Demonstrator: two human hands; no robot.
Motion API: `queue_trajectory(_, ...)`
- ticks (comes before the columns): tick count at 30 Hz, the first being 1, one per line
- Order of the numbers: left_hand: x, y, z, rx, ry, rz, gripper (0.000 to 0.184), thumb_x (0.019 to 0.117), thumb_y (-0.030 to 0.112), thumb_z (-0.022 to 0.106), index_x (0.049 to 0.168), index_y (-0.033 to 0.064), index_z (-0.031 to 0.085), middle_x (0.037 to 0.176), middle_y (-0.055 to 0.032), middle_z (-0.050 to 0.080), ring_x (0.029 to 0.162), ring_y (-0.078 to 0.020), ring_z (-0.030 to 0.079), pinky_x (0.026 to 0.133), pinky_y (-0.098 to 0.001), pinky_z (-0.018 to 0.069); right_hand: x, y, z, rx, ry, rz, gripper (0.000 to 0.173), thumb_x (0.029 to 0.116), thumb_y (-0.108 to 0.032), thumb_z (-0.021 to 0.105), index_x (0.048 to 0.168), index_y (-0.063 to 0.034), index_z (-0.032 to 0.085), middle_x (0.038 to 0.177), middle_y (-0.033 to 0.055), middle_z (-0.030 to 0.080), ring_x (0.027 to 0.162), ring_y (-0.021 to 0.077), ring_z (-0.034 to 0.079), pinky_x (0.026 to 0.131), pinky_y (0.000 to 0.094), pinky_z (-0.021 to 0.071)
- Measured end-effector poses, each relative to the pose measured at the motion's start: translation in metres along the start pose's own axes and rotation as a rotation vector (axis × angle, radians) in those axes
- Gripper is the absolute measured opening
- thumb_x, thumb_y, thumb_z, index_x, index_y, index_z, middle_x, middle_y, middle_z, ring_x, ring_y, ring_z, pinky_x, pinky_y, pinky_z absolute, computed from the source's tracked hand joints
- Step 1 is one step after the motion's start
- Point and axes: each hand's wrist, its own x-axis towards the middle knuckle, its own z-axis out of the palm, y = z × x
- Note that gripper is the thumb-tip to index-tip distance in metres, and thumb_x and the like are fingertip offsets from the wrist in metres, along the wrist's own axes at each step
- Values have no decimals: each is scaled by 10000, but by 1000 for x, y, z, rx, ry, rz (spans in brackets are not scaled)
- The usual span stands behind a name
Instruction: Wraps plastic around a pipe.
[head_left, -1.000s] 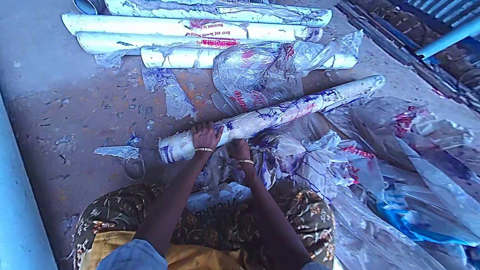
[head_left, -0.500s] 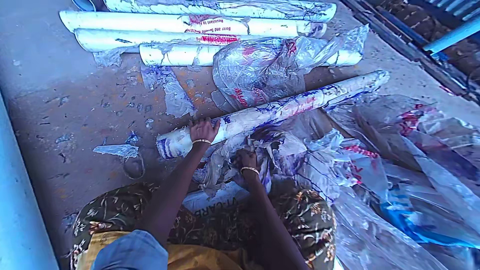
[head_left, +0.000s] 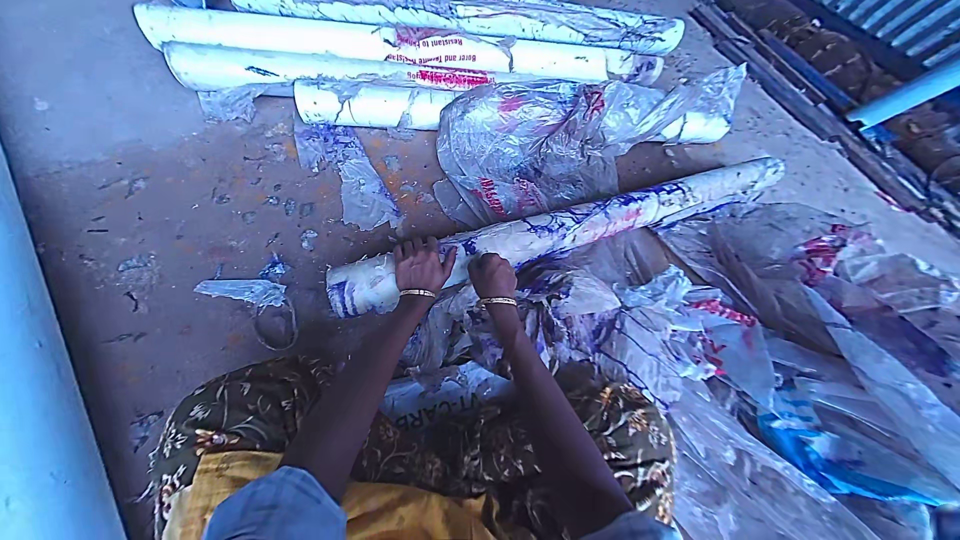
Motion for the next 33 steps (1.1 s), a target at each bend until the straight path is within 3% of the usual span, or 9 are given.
queue_trajectory(5, -1, 0, -1, 0, -3, 12, 592, 1036, 520, 503, 1192, -22, 682, 1172, -294, 673, 1151, -466, 633, 1016, -601, 433, 4, 1, -4, -35, 17, 56, 333, 1024, -294, 590, 1059, 12, 718, 1131, 239, 708, 1118, 397, 665, 895, 584, 494)
queue_trajectory(10, 5, 0, -5, -5, -58, -18, 606, 1050, 531, 477, 1201, -23, 674, 1172, -287, 672, 1174, -460, 621, 1044, -600, 411, -10, 52, 28, 86, -20, 164, 406, 1062, -301, 514, 1206, 41, 680, 1259, 256, 666, 1229, 392, 618, 1041, 555, 451)
queue_trajectory(12, 9, 0, -5, -10, -74, -28, 607, 1057, 529, 464, 1201, -24, 670, 1176, -288, 672, 1180, -459, 618, 1050, -601, 402, -15, 58, 29, 201, 5, 81, 352, 1063, -209, 520, 1193, 79, 673, 1206, 277, 676, 1163, 389, 645, 1030, 535, 463)
queue_trajectory(15, 9, 0, -3, -7, -77, -24, 601, 1056, 512, 475, 1204, -35, 676, 1169, -298, 679, 1174, -460, 629, 1056, -605, 398, -9, 64, 19, 514, 101, 59, 261, 1040, -82, 538, 1237, 56, 637, 1042, 215, 706, 863, 273, 704, 812, 421, 568)
queue_trajectory(21, 9, -2, -2, 2, -48, -12, 614, 1055, 527, 466, 1185, -35, 677, 1133, -292, 688, 1143, -465, 639, 1029, -608, 418, 9, 41, -8, 127, -156, 89, 642, 989, -580, 594, 1158, 34, 678, 1168, 263, 675, 1098, 395, 651, 967, 588, 468)
queue_trajectory(24, 13, -3, -4, -6, -86, -20, 614, 1052, 524, 483, 1209, -38, 676, 1163, -297, 686, 1169, -470, 632, 1062, -612, 398, 27, 48, 15, 266, -246, -7, 474, 1025, -360, 638, 1201, 80, 640, 1191, 274, 647, 1089, 348, 628, 984, 511, 472)
queue_trajectory(27, 15, -3, -4, -10, -115, 12, 529, 1070, 469, 478, 1296, 25, 654, 1272, -262, 657, 1269, -439, 580, 1120, -641, 318, 24, 55, 33, 650, -211, -11, 241, 1043, -131, 599, 1094, 103, 625, 1012, 184, 625, 849, 171, 582, 811, 327, 502)
queue_trajectory(30, 12, 20, -6, -30, -72, 118, 462, 1081, 283, 469, 1468, 39, 539, 1531, -317, 435, 1471, -495, 349, 1158, -726, 167, 20, 49, 32, 788, -209, 62, 226, 1060, -100, 546, 1153, 99, 602, 1015, 173, 610, 827, 161, 566, 772, 313, 491)
queue_trajectory(33, 11, 53, 9, -69, -83, 13, 524, 1091, 420, 440, 1437, 48, 567, 1450, -280, 531, 1396, -458, 458, 1172, -671, 224, 15, 50, 42, 839, -187, 79, 226, 1077, -111, 506, 1096, 88, 612, 899, 128, 581, 726, 142, 531, 697, 301, 474)
